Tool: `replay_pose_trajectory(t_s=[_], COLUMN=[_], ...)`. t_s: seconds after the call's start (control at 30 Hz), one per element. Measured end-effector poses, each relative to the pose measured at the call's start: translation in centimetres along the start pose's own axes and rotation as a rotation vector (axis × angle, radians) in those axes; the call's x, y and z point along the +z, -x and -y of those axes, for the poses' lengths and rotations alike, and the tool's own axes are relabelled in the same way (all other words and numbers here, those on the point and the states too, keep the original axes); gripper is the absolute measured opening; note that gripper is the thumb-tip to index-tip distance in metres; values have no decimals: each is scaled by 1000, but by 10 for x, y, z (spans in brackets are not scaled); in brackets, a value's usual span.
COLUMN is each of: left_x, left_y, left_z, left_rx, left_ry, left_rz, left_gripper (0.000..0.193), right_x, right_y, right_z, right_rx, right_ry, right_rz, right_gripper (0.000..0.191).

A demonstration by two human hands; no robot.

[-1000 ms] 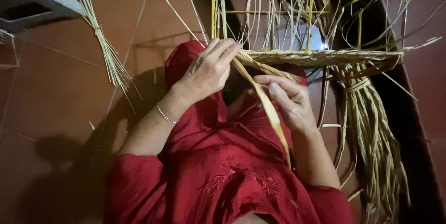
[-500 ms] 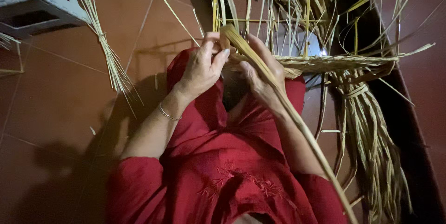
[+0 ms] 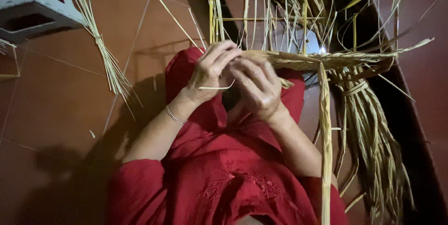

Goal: The person sits on the floor weaving a basket from dried palm strips, folding and interlacing strips around a woven base frame, pulling strips tight, and turning the basket to work around its rim.

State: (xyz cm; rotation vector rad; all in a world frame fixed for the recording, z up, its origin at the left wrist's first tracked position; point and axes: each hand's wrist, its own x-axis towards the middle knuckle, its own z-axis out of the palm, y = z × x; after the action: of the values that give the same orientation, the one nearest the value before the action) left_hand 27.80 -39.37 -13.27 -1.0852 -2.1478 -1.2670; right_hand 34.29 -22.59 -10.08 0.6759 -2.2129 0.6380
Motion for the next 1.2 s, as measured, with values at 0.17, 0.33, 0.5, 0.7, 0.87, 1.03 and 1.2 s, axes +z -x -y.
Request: replay_pose_trajectory(t_s=[0.17, 0.33, 0.5, 0.7, 0.87, 1.03, 1.2], left_x=[11, 9, 9, 23, 23, 29, 25], left_y=[1, 6, 11, -3, -14, -11, -6], left_z=[-4, 3, 12, 28, 28, 21, 13], left_rx=[-155, -80, -5, -272, -436, -178, 23], left_ry=[13, -12, -25, -19, 121, -8, -115], left_rz=[11, 30, 32, 138, 143, 51, 154], left_gripper=[22, 24, 23, 13, 36, 28, 16], right_x=[-8, -13, 3, -3, -18, -52, -54], right_y=[2, 19, 27, 56, 59, 44, 36], right_z=[-29, -41, -51, -47, -47, -40, -26], right_rx=[82, 245, 279, 362, 697, 319, 273], right_ry=[389, 424, 415, 211, -110, -14, 133], right_rz=[33, 89, 64, 124, 183, 240, 226], right_gripper=[26, 27, 40, 32, 20, 43, 30])
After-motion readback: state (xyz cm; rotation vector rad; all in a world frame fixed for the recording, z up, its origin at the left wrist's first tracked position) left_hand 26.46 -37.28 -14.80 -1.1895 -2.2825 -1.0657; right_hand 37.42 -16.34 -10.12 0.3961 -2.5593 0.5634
